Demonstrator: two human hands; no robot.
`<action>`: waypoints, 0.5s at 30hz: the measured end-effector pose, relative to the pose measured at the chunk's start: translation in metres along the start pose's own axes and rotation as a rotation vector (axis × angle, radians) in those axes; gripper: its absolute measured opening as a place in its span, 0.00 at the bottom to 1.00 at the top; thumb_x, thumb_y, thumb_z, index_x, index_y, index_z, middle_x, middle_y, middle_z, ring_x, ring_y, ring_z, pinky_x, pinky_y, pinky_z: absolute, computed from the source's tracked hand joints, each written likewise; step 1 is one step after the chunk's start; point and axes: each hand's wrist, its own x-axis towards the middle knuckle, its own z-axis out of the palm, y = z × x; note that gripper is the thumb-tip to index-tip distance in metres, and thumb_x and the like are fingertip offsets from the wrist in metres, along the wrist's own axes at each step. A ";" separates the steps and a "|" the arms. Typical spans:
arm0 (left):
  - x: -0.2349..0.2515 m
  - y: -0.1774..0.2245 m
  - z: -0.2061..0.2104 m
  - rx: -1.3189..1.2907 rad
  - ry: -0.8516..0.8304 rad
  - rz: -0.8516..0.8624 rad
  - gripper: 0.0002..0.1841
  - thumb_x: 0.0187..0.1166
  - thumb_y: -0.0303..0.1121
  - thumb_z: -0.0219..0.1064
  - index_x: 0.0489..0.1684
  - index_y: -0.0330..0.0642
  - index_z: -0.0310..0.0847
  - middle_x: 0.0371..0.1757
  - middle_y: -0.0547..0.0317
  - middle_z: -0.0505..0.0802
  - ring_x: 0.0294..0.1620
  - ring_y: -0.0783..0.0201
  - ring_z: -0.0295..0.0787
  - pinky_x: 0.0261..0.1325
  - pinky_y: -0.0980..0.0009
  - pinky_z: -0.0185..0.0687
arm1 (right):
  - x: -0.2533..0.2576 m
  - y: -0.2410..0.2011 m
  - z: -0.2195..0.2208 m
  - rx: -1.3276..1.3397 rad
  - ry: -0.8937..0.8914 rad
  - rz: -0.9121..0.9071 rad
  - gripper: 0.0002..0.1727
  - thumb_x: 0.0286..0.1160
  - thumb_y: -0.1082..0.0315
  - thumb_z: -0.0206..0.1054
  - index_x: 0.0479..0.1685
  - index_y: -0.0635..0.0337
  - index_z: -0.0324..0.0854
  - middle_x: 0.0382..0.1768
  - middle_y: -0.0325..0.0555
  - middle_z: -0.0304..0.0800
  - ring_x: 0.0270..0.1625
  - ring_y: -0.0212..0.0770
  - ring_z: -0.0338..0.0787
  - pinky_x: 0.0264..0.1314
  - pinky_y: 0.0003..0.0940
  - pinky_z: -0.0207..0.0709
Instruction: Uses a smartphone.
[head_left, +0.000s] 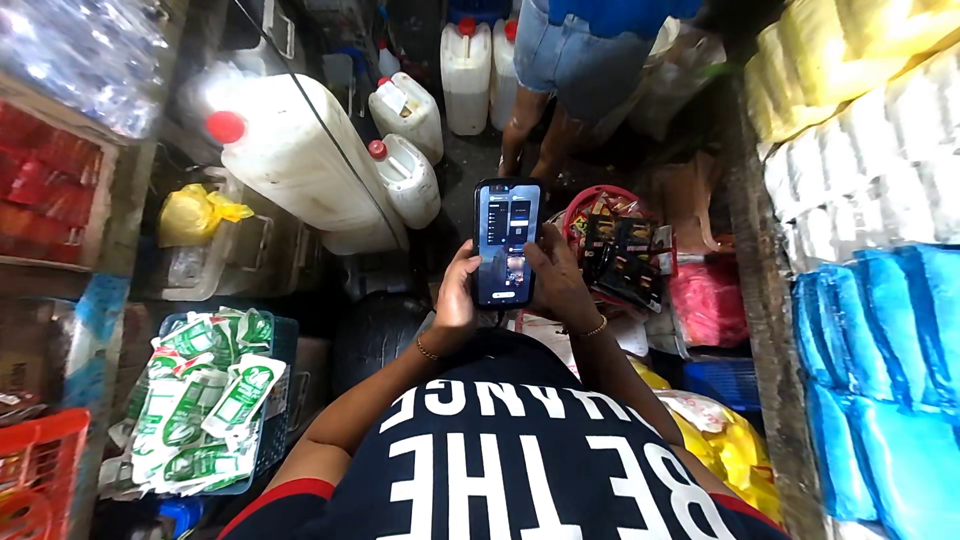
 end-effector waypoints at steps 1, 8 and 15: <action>0.000 0.000 0.000 0.005 0.002 0.000 0.23 0.84 0.37 0.39 0.67 0.51 0.78 0.52 0.64 0.92 0.51 0.71 0.89 0.55 0.68 0.86 | 0.000 0.000 0.000 -0.038 -0.005 0.002 0.30 0.82 0.55 0.61 0.79 0.60 0.63 0.54 0.44 0.86 0.52 0.30 0.89 0.54 0.30 0.86; -0.001 0.002 0.000 0.004 -0.003 0.008 0.22 0.84 0.37 0.38 0.65 0.52 0.79 0.51 0.64 0.92 0.50 0.71 0.90 0.54 0.68 0.87 | 0.001 -0.001 -0.001 -0.024 -0.027 0.040 0.33 0.73 0.67 0.65 0.81 0.61 0.61 0.56 0.46 0.87 0.53 0.32 0.91 0.54 0.32 0.87; -0.001 0.002 0.000 0.012 -0.019 -0.003 0.23 0.84 0.38 0.39 0.66 0.52 0.78 0.53 0.65 0.92 0.53 0.71 0.89 0.56 0.68 0.86 | -0.001 -0.005 -0.001 0.039 0.023 -0.012 0.23 0.94 0.52 0.46 0.75 0.57 0.68 0.56 0.39 0.86 0.56 0.25 0.87 0.61 0.28 0.84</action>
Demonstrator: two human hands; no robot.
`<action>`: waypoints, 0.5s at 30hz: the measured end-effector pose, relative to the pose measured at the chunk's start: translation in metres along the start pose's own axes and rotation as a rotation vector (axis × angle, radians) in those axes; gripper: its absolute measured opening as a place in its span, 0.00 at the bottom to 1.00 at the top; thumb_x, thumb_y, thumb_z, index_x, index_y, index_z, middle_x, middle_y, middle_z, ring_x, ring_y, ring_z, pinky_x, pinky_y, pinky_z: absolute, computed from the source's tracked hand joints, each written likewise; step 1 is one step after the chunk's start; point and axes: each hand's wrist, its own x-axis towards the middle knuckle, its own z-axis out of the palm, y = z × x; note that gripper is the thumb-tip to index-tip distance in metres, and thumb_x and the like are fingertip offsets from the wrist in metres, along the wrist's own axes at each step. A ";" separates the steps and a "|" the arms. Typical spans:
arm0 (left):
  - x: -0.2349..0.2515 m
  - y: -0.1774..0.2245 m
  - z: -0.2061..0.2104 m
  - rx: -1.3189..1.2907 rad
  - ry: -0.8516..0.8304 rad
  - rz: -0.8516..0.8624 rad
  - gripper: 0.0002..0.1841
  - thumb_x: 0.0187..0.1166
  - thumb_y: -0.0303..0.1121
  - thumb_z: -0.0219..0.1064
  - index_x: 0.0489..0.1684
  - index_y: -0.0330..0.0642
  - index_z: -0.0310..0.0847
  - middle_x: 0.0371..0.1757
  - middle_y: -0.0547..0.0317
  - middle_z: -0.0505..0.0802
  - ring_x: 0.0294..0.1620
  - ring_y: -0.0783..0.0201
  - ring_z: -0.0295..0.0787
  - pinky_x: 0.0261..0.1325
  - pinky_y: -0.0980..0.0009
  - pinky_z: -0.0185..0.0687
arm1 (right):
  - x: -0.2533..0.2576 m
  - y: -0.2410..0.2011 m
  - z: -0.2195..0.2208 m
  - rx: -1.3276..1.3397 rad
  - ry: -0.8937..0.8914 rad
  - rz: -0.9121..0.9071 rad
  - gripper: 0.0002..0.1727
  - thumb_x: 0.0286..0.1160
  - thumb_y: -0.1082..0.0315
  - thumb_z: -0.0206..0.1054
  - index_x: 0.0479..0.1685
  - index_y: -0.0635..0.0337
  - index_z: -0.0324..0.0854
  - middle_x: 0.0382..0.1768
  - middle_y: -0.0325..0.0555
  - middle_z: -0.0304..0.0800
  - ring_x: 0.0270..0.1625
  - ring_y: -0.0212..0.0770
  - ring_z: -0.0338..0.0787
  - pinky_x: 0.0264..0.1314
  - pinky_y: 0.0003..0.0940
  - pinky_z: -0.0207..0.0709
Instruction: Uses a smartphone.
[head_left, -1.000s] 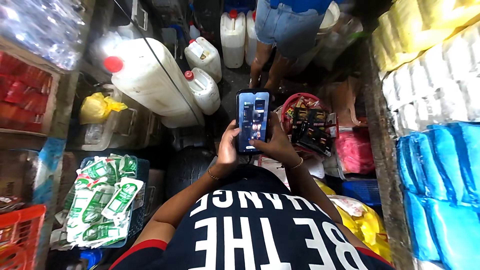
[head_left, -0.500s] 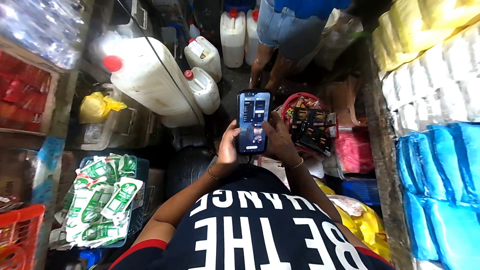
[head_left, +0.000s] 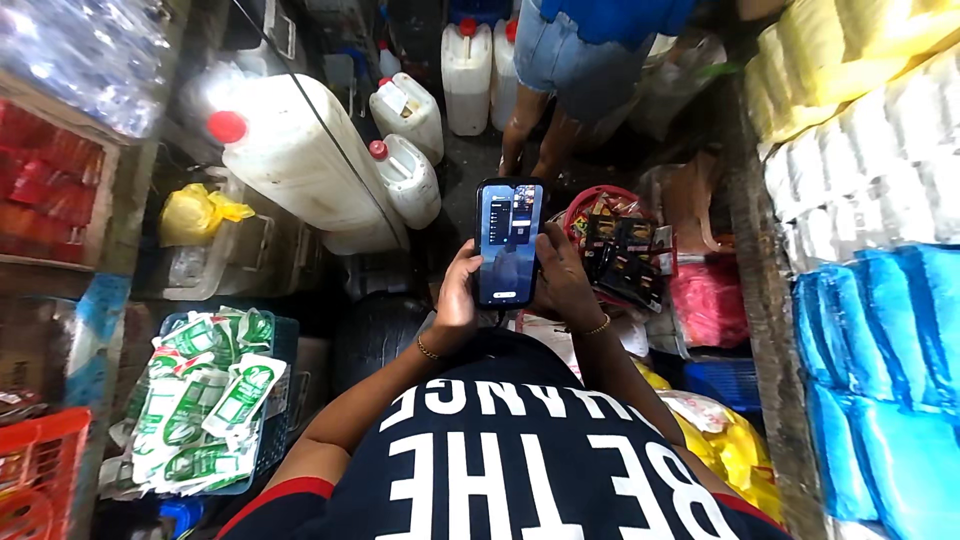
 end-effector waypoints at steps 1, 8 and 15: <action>0.000 0.000 0.000 0.006 -0.001 0.001 0.23 0.84 0.38 0.39 0.67 0.52 0.78 0.53 0.65 0.92 0.53 0.71 0.89 0.56 0.67 0.86 | 0.000 0.000 0.000 0.009 -0.006 0.003 0.23 0.93 0.53 0.47 0.76 0.57 0.68 0.55 0.39 0.85 0.56 0.26 0.87 0.60 0.28 0.84; 0.000 0.000 -0.001 0.045 -0.031 -0.011 0.22 0.82 0.38 0.42 0.68 0.51 0.78 0.52 0.66 0.92 0.51 0.72 0.89 0.55 0.68 0.86 | 0.003 -0.001 -0.002 -0.049 0.005 -0.016 0.33 0.72 0.63 0.65 0.79 0.58 0.63 0.56 0.41 0.86 0.52 0.28 0.89 0.53 0.28 0.86; 0.000 0.001 -0.001 0.067 -0.079 -0.007 0.21 0.82 0.37 0.42 0.63 0.52 0.79 0.49 0.67 0.92 0.49 0.73 0.89 0.53 0.70 0.86 | 0.004 -0.012 -0.002 -0.076 0.168 -0.017 0.27 0.93 0.45 0.45 0.66 0.57 0.76 0.50 0.36 0.87 0.54 0.21 0.86 0.62 0.27 0.82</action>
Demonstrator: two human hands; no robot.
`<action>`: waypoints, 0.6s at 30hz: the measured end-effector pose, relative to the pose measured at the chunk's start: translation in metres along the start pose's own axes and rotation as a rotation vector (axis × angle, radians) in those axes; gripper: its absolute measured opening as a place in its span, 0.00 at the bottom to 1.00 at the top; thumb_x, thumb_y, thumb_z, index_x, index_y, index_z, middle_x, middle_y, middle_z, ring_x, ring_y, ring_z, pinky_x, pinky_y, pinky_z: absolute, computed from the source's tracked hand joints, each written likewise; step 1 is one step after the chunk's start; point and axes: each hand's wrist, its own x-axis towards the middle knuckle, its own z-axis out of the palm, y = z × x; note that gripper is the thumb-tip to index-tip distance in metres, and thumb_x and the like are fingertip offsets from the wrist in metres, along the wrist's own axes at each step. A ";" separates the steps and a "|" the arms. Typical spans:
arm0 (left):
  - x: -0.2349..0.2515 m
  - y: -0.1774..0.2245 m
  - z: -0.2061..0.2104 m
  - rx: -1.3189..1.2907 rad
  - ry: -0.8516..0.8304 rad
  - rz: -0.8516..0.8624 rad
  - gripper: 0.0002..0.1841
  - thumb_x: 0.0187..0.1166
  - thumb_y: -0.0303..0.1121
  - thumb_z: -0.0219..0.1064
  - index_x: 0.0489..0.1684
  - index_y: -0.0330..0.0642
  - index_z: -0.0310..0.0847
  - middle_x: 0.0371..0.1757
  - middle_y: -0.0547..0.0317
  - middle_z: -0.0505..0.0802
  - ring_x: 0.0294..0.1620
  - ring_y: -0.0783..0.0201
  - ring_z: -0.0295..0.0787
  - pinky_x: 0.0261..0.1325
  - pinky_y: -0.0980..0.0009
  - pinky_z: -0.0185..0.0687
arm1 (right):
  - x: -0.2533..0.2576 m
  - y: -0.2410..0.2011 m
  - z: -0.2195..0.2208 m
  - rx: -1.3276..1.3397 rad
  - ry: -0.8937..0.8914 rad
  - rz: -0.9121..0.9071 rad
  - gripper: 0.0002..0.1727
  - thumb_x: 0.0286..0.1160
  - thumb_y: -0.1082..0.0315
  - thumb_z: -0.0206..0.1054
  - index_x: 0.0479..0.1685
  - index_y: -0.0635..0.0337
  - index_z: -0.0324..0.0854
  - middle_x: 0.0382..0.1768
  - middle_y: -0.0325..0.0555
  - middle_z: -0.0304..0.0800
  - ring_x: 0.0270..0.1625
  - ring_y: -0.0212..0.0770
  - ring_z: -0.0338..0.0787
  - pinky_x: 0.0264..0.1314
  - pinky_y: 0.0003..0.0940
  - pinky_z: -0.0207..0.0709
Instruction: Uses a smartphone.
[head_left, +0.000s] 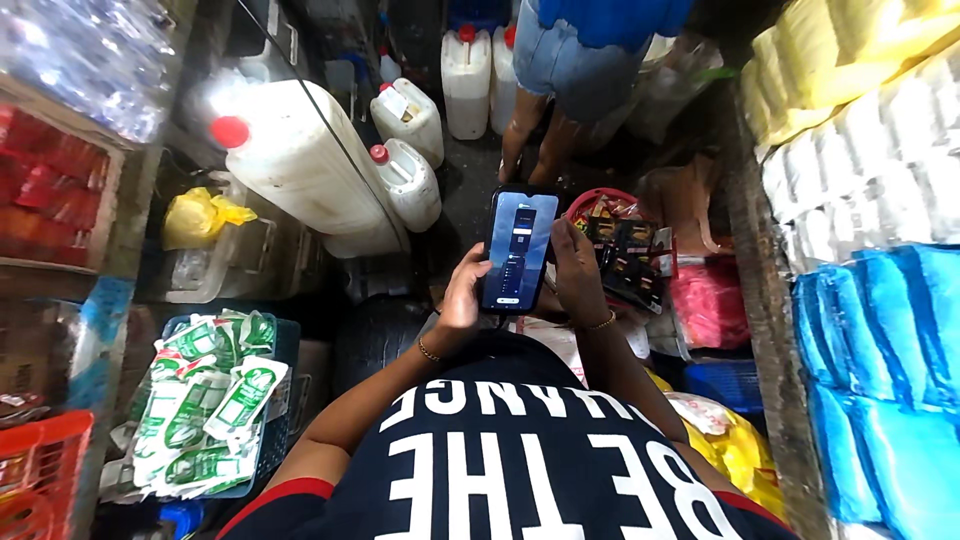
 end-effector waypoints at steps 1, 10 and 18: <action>0.000 0.000 0.000 0.001 0.004 0.000 0.21 0.82 0.37 0.42 0.63 0.52 0.79 0.49 0.67 0.92 0.49 0.73 0.89 0.53 0.70 0.86 | 0.000 0.000 -0.001 0.005 -0.011 0.001 0.27 0.93 0.45 0.46 0.67 0.57 0.76 0.51 0.36 0.87 0.55 0.21 0.86 0.63 0.27 0.82; 0.000 -0.002 -0.004 0.017 0.028 0.007 0.22 0.82 0.38 0.42 0.67 0.52 0.78 0.52 0.66 0.91 0.52 0.73 0.88 0.56 0.69 0.85 | -0.002 0.005 -0.002 -0.022 -0.264 0.097 0.55 0.57 0.65 0.78 0.89 0.55 0.45 0.63 0.43 0.84 0.58 0.30 0.90 0.57 0.31 0.88; 0.000 -0.002 -0.004 0.016 0.018 0.014 0.21 0.82 0.38 0.42 0.65 0.50 0.78 0.51 0.66 0.92 0.51 0.72 0.89 0.56 0.68 0.86 | -0.003 0.001 0.002 0.012 -0.114 -0.028 0.28 0.91 0.50 0.51 0.80 0.58 0.64 0.64 0.41 0.82 0.64 0.24 0.84 0.69 0.27 0.80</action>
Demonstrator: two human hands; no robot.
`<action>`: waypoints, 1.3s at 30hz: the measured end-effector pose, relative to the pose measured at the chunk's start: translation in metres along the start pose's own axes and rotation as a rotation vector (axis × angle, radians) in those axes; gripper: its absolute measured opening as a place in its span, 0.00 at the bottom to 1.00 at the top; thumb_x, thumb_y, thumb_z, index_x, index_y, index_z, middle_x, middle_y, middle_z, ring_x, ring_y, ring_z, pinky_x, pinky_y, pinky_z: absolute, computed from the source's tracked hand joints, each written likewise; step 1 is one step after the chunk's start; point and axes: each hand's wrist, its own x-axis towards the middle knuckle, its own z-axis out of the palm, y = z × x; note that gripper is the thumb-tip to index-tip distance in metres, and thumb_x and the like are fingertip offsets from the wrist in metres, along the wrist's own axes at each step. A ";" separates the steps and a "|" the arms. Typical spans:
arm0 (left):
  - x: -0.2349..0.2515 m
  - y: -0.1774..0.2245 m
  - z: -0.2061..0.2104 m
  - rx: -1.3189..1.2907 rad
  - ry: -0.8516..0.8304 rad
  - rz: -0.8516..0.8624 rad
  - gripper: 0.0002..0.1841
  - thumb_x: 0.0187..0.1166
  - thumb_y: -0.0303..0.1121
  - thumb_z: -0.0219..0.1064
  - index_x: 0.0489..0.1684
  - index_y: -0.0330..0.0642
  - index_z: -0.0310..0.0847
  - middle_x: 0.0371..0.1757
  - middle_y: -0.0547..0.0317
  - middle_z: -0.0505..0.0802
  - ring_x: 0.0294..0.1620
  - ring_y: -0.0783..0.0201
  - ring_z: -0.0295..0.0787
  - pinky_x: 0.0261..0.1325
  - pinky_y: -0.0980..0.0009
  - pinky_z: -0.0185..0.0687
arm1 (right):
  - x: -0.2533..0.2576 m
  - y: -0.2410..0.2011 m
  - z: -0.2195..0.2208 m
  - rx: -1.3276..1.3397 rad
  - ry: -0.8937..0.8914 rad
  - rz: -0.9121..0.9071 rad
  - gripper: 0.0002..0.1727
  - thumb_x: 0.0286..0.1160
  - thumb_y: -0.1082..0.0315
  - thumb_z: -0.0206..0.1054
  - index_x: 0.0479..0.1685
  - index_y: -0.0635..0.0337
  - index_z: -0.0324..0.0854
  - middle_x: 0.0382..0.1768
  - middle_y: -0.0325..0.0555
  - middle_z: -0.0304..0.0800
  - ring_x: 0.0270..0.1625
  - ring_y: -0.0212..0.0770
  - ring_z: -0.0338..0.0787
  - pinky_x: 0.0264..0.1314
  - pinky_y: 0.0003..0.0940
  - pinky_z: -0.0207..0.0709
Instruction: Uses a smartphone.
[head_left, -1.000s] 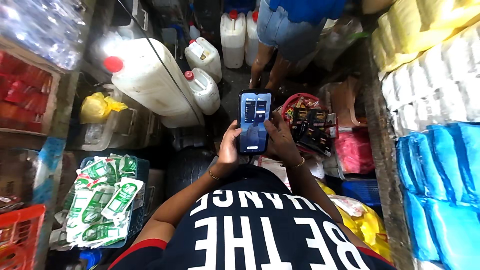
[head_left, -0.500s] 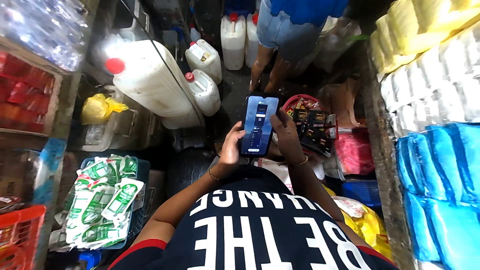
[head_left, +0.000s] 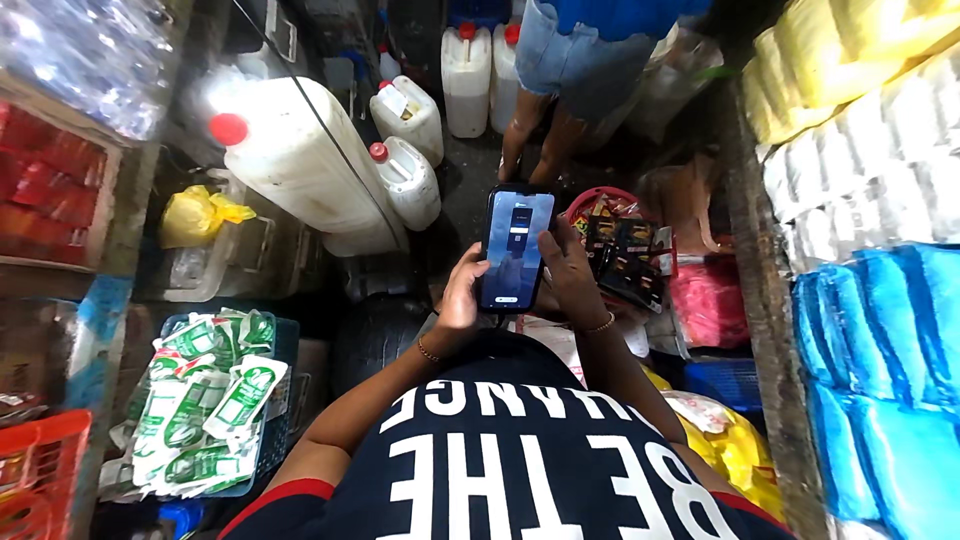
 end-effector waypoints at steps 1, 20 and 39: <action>0.000 0.000 0.000 -0.001 -0.001 -0.001 0.22 0.82 0.38 0.42 0.66 0.50 0.78 0.52 0.66 0.91 0.52 0.72 0.89 0.57 0.68 0.86 | 0.000 -0.001 0.000 0.005 -0.004 0.002 0.29 0.90 0.50 0.54 0.81 0.59 0.63 0.64 0.41 0.82 0.63 0.24 0.84 0.68 0.27 0.81; 0.000 -0.003 0.000 0.007 0.009 -0.008 0.22 0.80 0.38 0.46 0.66 0.50 0.79 0.53 0.65 0.91 0.53 0.72 0.88 0.57 0.68 0.85 | -0.001 0.002 -0.002 0.052 0.056 -0.003 0.27 0.92 0.50 0.49 0.80 0.55 0.63 0.64 0.40 0.80 0.64 0.26 0.83 0.69 0.31 0.80; -0.001 0.003 0.001 -0.103 0.074 0.032 0.21 0.83 0.36 0.41 0.64 0.53 0.78 0.49 0.68 0.92 0.48 0.74 0.89 0.52 0.71 0.87 | -0.002 0.015 -0.008 0.054 -0.247 0.079 0.38 0.70 0.64 0.67 0.83 0.59 0.57 0.60 0.44 0.86 0.56 0.31 0.90 0.58 0.30 0.87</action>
